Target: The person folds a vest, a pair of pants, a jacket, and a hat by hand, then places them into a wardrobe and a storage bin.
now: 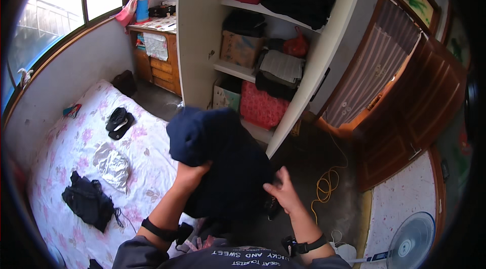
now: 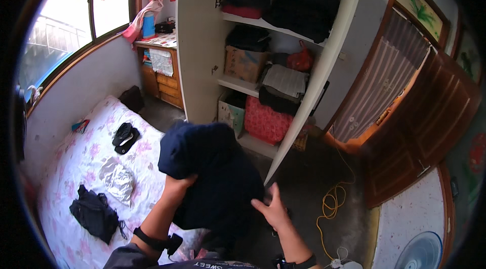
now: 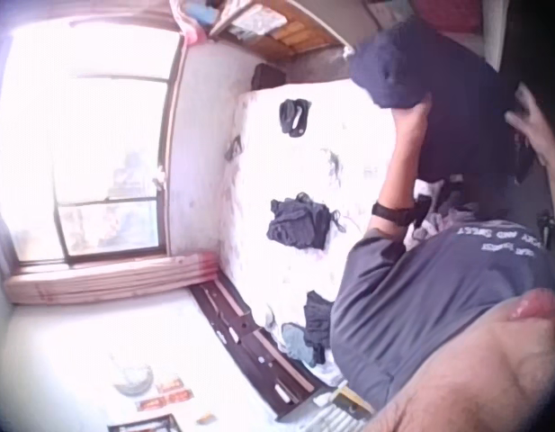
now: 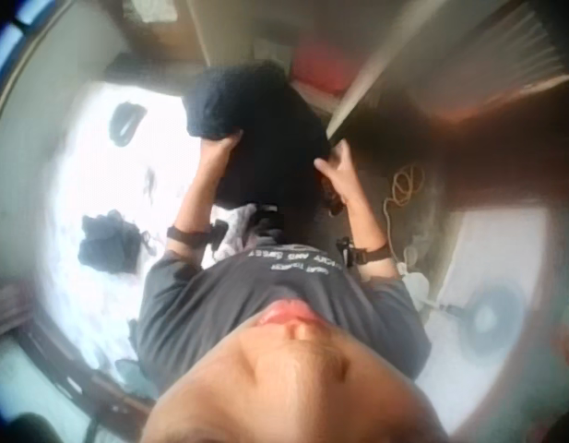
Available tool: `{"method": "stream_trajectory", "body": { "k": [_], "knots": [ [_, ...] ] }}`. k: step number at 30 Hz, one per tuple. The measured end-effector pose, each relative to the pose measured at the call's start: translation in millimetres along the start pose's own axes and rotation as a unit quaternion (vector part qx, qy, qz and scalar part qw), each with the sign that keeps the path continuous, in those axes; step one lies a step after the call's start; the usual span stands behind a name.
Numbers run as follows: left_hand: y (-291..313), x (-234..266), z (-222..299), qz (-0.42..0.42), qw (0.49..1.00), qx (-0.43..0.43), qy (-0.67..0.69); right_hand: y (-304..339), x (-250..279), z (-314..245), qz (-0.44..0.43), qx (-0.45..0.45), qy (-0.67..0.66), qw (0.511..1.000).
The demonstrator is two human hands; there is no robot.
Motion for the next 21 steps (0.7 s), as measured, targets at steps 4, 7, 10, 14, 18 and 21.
{"method": "stream_trajectory", "body": {
  "k": [4, 7, 10, 14, 18, 21],
  "knots": [
    [-62.9, -80.2, 61.6, -0.118, 0.918, -0.262, -0.274, -46.6, -23.7, -111.3, -0.033, 0.183, 0.1, 0.978],
    [-87.5, -148.4, 61.2, -0.289, 0.763, -0.423, -0.394, -90.6, -75.0, -91.0, -0.156, 0.209, 0.196, 0.945],
    [-121.2, -190.1, 59.6, -0.357, 0.688, -0.455, -0.439, -132.6, -67.7, -101.9, -0.041, 0.361, 0.331, 0.871],
    [-149.0, -237.1, 76.6, -0.386, 0.624, -0.481, -0.48, -196.5, -57.4, -100.9, -0.052, 0.358, 0.302, 0.882],
    [-151.6, -277.6, 105.1, -0.365, 0.55, -0.565, -0.494, -236.2, -2.3, -142.0, -0.004, 0.372, 0.288, 0.882],
    [-165.3, -289.2, 121.4, -0.309, 0.546, -0.639, -0.446, -261.2, 38.1, -171.8, 0.043, 0.383, 0.275, 0.881]
  ]
}}
Point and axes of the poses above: each hand's wrist, its own y-axis away from the middle knuckle, its own x-axis out of the back of the hand, z = x × y, the point moved 10 cm from there along -y, towards the middle knuckle, and after that the axes turned 6 degrees about y, right-handed, at the moved point
